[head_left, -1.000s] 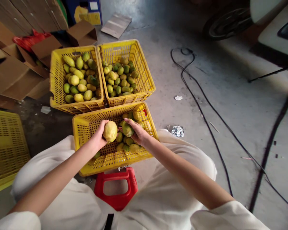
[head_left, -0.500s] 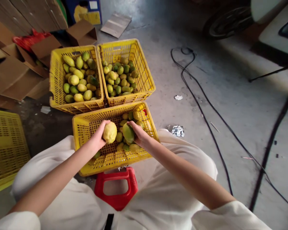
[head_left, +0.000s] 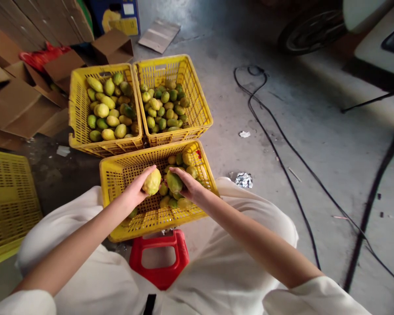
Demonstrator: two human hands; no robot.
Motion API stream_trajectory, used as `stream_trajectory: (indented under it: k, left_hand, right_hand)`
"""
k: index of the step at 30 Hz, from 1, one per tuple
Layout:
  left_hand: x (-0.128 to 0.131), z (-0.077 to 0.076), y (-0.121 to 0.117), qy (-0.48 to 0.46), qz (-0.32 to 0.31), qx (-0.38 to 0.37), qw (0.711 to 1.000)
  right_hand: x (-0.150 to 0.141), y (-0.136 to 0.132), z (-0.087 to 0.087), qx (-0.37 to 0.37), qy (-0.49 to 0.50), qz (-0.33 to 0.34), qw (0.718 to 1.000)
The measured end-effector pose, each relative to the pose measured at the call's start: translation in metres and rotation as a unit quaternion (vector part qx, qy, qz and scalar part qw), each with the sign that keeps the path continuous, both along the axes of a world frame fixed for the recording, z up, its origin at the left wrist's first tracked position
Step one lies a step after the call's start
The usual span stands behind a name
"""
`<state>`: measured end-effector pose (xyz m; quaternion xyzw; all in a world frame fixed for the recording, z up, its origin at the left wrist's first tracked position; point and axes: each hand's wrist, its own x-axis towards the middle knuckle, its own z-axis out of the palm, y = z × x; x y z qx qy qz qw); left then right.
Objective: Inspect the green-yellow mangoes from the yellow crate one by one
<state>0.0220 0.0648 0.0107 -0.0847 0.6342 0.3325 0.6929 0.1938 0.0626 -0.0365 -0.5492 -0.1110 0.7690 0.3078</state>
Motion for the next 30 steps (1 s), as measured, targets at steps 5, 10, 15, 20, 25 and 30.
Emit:
stream_trajectory:
  k: [5, 10, 15, 20, 25, 30]
  left_hand:
    - [0.003, 0.001, -0.002, 0.033, -0.016, 0.029, 0.999]
    - [0.002, 0.003, 0.0, 0.038, 0.0, 0.001, 0.999]
    - [0.001, 0.008, 0.004, -0.024, 0.019, -0.032, 0.999]
    - [0.004, 0.015, 0.004, -0.035, 0.035, -0.044, 0.998]
    - [0.005, 0.014, 0.003, -0.016, 0.03, -0.053, 0.998]
    - [0.006, 0.01, 0.003, -0.005, -0.017, 0.009, 1.0]
  right_hand:
    - [-0.002, 0.003, 0.012, -0.067, -0.017, -0.025, 0.997]
    - [-0.003, 0.005, 0.019, -0.09, -0.028, -0.039, 0.995]
    - [-0.002, 0.006, 0.016, -0.09, 0.008, -0.026, 0.996]
    - [-0.003, 0.007, 0.017, -0.1, 0.01, -0.018, 0.995]
    - [-0.005, 0.007, 0.019, -0.102, 0.021, -0.019, 0.994]
    - [-0.005, 0.006, 0.018, -0.079, 0.004, -0.037, 0.996]
